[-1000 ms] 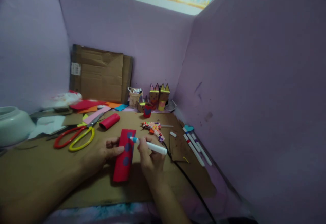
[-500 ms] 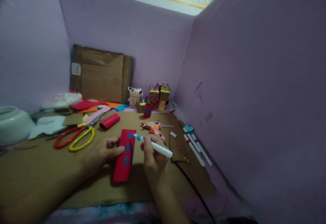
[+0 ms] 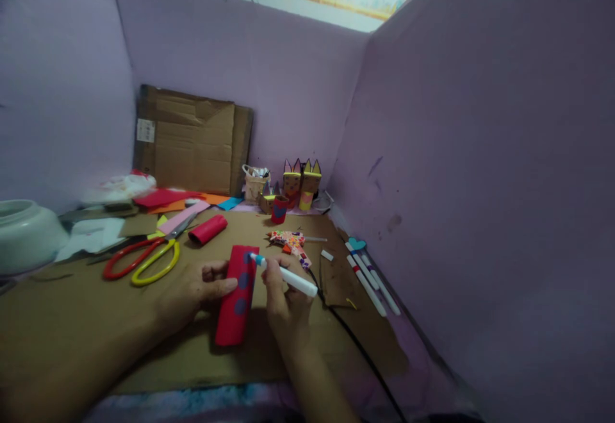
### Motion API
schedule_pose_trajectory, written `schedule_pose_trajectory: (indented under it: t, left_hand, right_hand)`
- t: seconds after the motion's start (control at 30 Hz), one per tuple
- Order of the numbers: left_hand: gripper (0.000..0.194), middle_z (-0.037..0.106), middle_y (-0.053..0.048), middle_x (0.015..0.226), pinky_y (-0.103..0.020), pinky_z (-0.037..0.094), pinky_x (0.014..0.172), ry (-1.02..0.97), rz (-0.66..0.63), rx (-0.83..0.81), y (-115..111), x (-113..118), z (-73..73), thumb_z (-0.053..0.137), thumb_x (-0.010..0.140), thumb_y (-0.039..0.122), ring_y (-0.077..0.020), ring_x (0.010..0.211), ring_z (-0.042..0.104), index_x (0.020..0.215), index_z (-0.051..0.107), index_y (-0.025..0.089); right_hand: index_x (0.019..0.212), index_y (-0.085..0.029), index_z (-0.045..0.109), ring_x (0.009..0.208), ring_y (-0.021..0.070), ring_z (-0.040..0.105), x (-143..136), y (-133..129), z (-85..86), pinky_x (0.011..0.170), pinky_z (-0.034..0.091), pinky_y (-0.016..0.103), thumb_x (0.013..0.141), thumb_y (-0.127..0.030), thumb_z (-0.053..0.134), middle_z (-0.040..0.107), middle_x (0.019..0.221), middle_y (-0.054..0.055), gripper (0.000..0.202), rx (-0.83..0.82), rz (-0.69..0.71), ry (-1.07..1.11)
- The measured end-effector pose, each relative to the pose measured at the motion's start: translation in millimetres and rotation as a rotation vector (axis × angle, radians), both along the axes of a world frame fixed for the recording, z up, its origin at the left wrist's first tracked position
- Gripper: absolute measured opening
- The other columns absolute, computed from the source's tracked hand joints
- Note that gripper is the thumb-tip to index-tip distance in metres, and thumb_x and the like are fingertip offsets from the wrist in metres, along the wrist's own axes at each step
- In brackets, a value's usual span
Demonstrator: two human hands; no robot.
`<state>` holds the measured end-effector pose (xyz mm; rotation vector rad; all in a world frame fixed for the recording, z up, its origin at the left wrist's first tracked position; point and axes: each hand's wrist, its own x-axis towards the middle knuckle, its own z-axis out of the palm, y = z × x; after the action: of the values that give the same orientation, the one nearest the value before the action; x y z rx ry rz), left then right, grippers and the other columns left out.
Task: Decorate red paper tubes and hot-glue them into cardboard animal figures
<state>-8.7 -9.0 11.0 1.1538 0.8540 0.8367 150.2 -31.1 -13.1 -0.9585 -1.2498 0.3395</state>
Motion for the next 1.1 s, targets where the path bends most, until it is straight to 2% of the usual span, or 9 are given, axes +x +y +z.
schedule_pose_trajectory:
  t: [0.23, 0.5, 0.83, 1.1]
  left_hand:
    - [0.043, 0.069, -0.005, 0.077, -0.025, 0.045, 0.061, 0.021, 0.006, 0.007, -0.4, 0.2, 3.4, 0.081, 0.055, 0.037, -0.0168, 0.068, 0.059, 0.087, 0.068, 0.012]
    - [0.047, 0.069, -0.006, 0.078, -0.026, 0.046, 0.063, -0.001, -0.013, 0.006, -0.4, -0.3, 0.9, 0.082, 0.054, 0.038, -0.0177, 0.069, 0.059, 0.09, 0.068, 0.011]
    - [0.042, 0.068, -0.005, 0.074, -0.026, 0.045, 0.062, 0.0, 0.004, -0.004, -0.2, 0.1, 2.0, 0.081, 0.054, 0.036, -0.0169, 0.066, 0.059, 0.086, 0.069, 0.012]
    - [0.045, 0.068, -0.005, 0.073, -0.025, 0.045, 0.061, -0.003, 0.006, 0.009, 0.5, -0.5, 0.2, 0.082, 0.054, 0.037, -0.0165, 0.065, 0.059, 0.089, 0.07, 0.012]
  right_hand:
    - [0.074, -0.018, 0.061, 0.058, 0.0128, 0.055, -0.5, -1.4, 2.1, 0.057, 0.043, 0.026, 0.089, -0.029, 0.05, 0.058, 0.063, -0.001, 0.023, 0.002, 0.021, -0.012]
    - [0.074, -0.018, 0.061, 0.059, 0.0135, 0.056, 0.4, -5.1, 7.2, 0.058, 0.044, 0.027, 0.09, -0.029, 0.048, 0.058, 0.063, 0.0, 0.023, -0.015, 0.044, -0.069]
    - [0.072, -0.018, 0.059, 0.057, 0.0135, 0.055, 1.6, -7.3, 8.2, 0.056, 0.044, 0.026, 0.09, -0.031, 0.048, 0.058, 0.062, 0.0, 0.025, -0.053, 0.086, -0.077]
    - [0.068, -0.017, 0.06, 0.053, 0.0121, 0.052, 1.5, -1.5, -0.6, 0.052, 0.041, 0.025, 0.089, -0.035, 0.051, 0.056, 0.059, -0.002, 0.029, -0.033, 0.042, 0.004]
